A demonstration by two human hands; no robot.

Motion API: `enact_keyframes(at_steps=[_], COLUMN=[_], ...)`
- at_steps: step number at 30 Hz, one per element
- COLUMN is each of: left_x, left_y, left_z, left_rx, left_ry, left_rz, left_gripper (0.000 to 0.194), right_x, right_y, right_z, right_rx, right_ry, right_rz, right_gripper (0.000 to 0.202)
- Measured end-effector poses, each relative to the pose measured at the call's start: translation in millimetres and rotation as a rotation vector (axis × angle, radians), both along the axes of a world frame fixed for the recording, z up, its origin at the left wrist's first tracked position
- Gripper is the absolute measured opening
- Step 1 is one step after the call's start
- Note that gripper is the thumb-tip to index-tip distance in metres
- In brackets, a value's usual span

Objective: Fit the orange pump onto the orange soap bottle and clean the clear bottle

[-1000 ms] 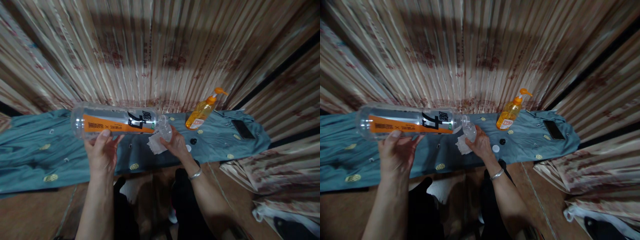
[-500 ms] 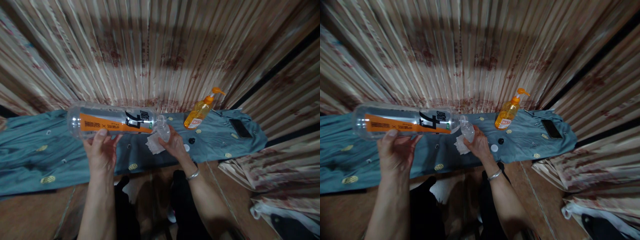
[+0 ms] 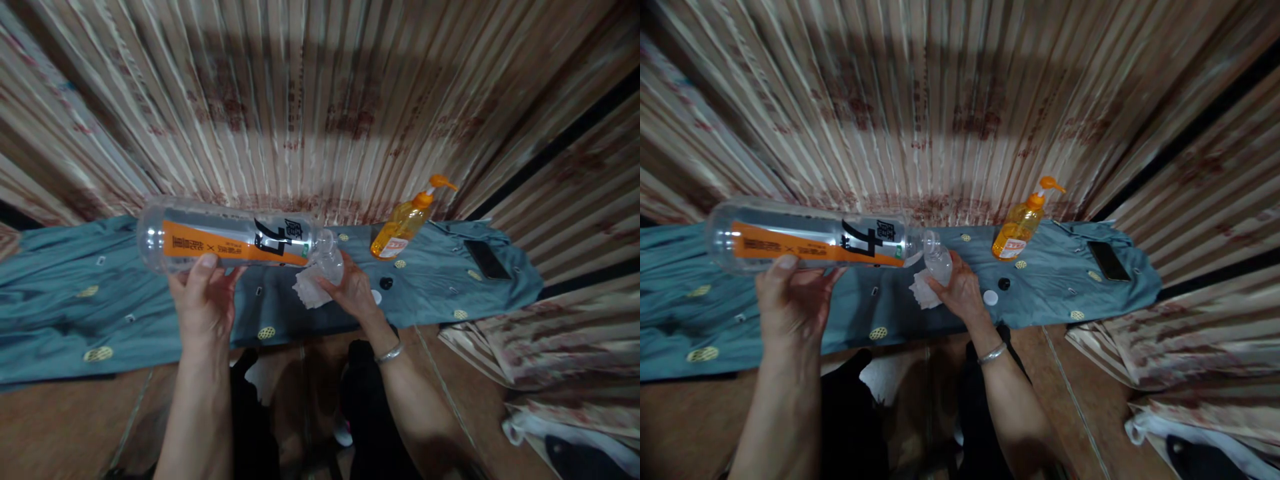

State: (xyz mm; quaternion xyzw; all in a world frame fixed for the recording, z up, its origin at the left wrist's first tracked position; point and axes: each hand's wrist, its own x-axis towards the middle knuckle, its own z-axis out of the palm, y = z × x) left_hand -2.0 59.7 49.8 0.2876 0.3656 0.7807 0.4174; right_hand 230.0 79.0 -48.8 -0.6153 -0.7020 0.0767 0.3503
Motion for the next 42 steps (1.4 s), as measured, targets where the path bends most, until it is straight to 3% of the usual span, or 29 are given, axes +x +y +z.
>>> enact_keyframes(at_steps=[7,23,42], left_x=[-0.2,1.1,0.9], left_y=[-0.3,0.1,0.8], left_z=[-1.1,-0.1,0.4], left_rx=[-0.012,-0.015,0.014], left_ry=[0.019,0.008,0.001], left_rz=[0.012,0.010,0.007], left_gripper=[0.046,0.060,0.061], right_x=[-1.3,-1.8,-3.7], right_y=[0.1,0.2,-2.3], right_z=[-0.5,-6.4,1.8], right_rx=[0.018,0.037,0.005], right_ry=[0.002,0.016,0.035], right_rz=[-0.009,-0.025,-0.031], right_gripper=[0.070,0.066,0.062])
